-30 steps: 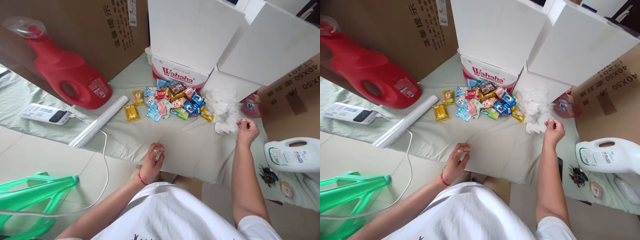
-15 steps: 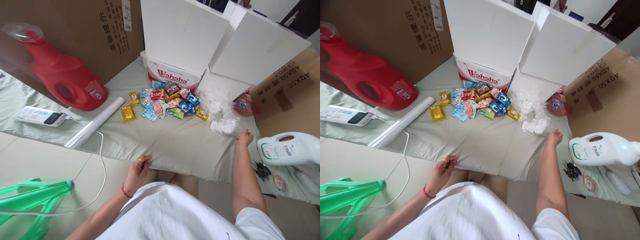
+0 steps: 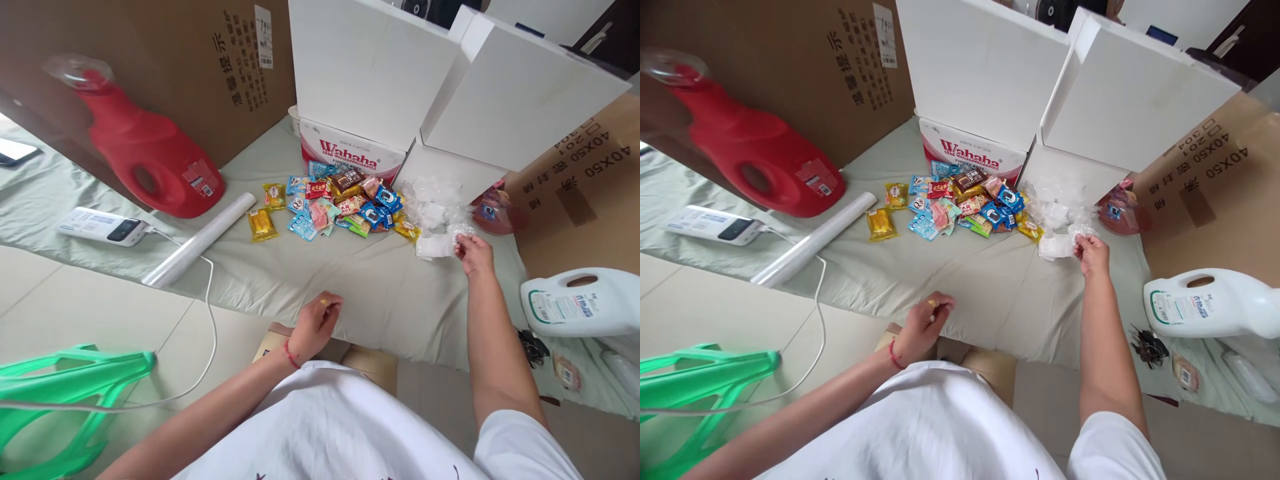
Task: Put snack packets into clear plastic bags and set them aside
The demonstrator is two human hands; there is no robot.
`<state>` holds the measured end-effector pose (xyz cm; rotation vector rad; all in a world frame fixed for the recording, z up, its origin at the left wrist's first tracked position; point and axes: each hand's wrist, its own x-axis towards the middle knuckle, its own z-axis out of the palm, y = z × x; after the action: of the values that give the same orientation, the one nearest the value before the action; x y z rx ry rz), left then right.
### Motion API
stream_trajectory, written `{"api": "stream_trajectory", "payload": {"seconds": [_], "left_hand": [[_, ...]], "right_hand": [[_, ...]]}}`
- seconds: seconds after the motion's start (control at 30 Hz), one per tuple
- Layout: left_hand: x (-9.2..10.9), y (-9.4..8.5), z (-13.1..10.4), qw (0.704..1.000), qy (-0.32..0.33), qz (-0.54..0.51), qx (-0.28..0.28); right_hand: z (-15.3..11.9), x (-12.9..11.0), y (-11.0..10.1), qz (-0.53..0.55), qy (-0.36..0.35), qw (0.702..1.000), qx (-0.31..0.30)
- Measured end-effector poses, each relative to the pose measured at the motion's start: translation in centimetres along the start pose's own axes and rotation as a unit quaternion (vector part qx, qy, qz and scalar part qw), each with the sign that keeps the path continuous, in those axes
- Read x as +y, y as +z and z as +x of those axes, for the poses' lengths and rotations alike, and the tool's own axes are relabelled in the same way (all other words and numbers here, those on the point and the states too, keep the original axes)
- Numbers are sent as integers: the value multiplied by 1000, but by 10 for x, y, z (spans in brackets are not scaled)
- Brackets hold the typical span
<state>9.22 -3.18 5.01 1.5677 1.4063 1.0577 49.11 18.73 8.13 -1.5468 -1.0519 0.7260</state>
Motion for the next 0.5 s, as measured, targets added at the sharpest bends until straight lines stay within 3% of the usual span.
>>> {"api": "stream_trajectory", "payload": {"seconds": [0.17,0.27,0.37,0.5], "left_hand": [[29,81,88,967,-88,-223,-84],[43,136,145,955,-156,-236,-88],[47,178,186,943,-207,-240,-102],[43,210,213,935,-233,-245,-109]], "right_hand": [[-54,4,38,150,75,986,-19],[-81,4,46,215,96,971,-34],[-96,5,40,267,113,956,-39],[-105,10,14,319,129,939,-23]]}}
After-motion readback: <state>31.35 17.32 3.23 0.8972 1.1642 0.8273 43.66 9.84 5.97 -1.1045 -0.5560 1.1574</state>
